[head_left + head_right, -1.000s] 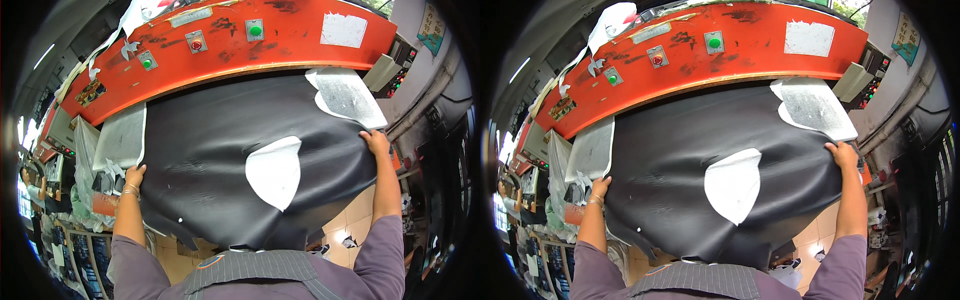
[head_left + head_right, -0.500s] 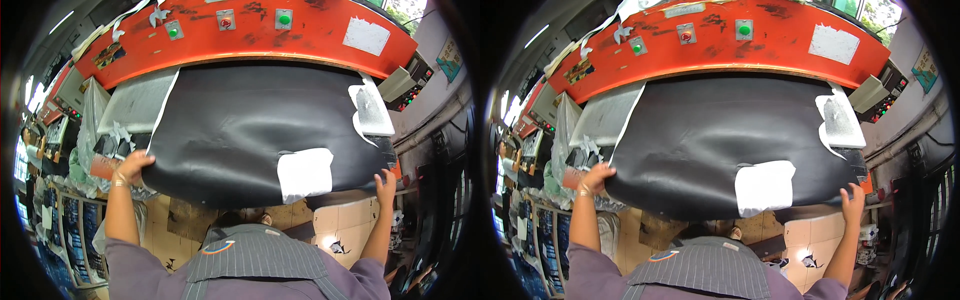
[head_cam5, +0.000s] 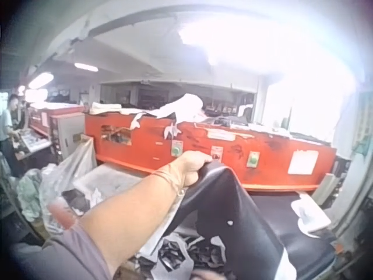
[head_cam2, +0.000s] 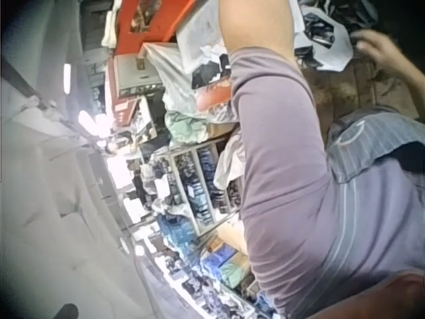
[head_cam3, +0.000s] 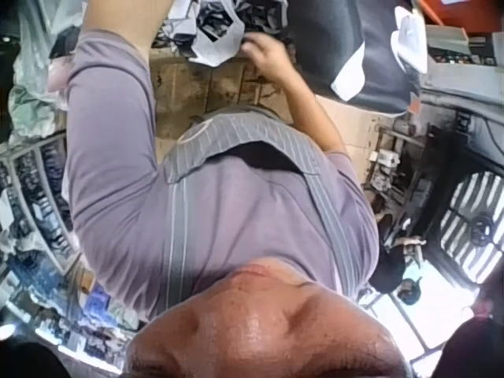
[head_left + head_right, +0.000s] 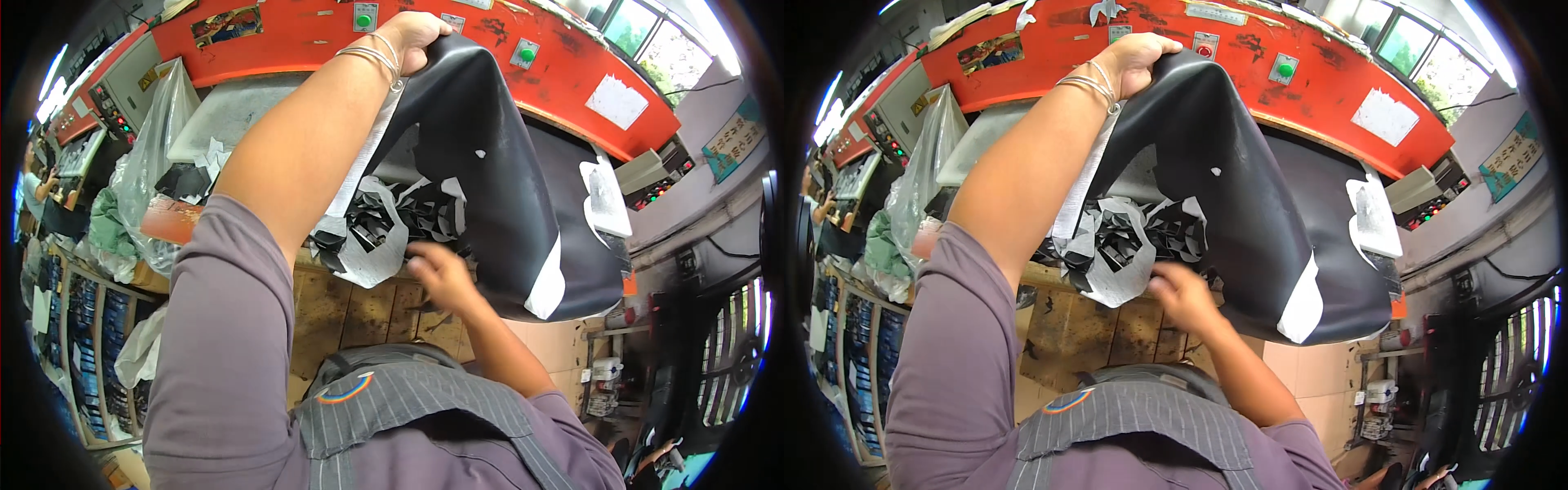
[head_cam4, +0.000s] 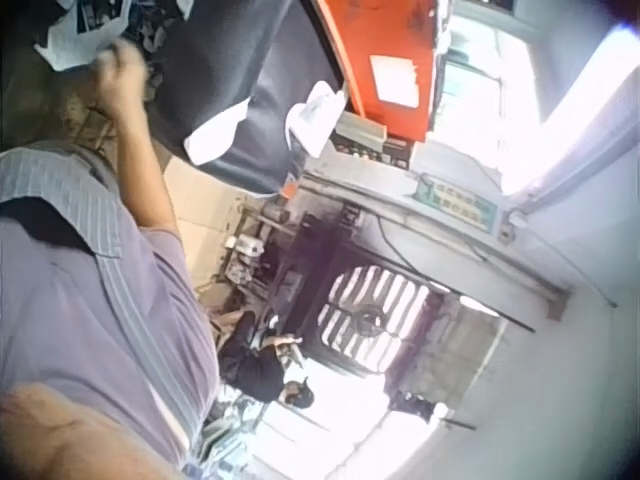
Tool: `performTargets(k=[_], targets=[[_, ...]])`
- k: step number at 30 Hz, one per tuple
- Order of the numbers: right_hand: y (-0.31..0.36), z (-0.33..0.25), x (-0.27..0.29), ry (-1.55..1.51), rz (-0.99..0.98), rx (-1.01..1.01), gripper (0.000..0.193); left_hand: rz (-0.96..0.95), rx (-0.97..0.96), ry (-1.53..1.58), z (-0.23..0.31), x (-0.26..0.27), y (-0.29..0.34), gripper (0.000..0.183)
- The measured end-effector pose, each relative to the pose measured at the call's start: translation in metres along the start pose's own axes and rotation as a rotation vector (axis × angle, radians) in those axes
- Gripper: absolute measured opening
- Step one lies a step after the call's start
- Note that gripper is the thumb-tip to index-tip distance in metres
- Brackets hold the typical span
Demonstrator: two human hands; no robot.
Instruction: Die-cut and hand-trim leather or synthetic material for shoe manufacturing using a hydraulic press and scissors.
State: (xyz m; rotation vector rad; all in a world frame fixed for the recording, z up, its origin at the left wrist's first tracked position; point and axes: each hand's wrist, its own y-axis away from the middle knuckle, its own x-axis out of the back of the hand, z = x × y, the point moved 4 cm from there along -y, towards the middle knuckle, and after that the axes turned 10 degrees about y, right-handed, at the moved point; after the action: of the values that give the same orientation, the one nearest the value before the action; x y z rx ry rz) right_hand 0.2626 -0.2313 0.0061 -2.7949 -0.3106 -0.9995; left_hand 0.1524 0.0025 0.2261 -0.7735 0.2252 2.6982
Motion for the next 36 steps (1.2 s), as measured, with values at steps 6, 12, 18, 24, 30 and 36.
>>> performTargets(k=[6, 12, 18, 24, 30, 36], targets=[[-0.041, 0.049, 0.036, 0.481, 0.324, -0.19, 0.015, -0.034, -0.055, 0.086, 0.018, 0.037, 0.023, 0.023], [-0.061, 0.045, -0.018, 0.719, 0.146, -0.286, 0.027, -0.202, 0.029, -0.028, 0.015, 0.056, 0.017, 0.024], [-0.1, 0.046, -0.022, 0.476, -0.07, -0.169, 0.036, -0.289, 0.165, -0.051, 0.012, 0.076, 0.028, 0.027], [-0.082, -0.01, -0.053, 0.59, 0.015, -0.247, 0.034, -0.44, 0.174, -0.313, -0.003, 0.118, 0.046, 0.027], [0.073, -0.073, 0.008, 0.255, 0.134, -0.096, 0.02, -0.207, 0.273, -0.251, -0.054, 0.205, 0.13, 0.02], [0.181, -0.089, 0.092, 0.16, -0.018, -0.345, 0.021, -0.068, 0.168, -1.196, -0.074, 0.325, 0.153, 0.033]])
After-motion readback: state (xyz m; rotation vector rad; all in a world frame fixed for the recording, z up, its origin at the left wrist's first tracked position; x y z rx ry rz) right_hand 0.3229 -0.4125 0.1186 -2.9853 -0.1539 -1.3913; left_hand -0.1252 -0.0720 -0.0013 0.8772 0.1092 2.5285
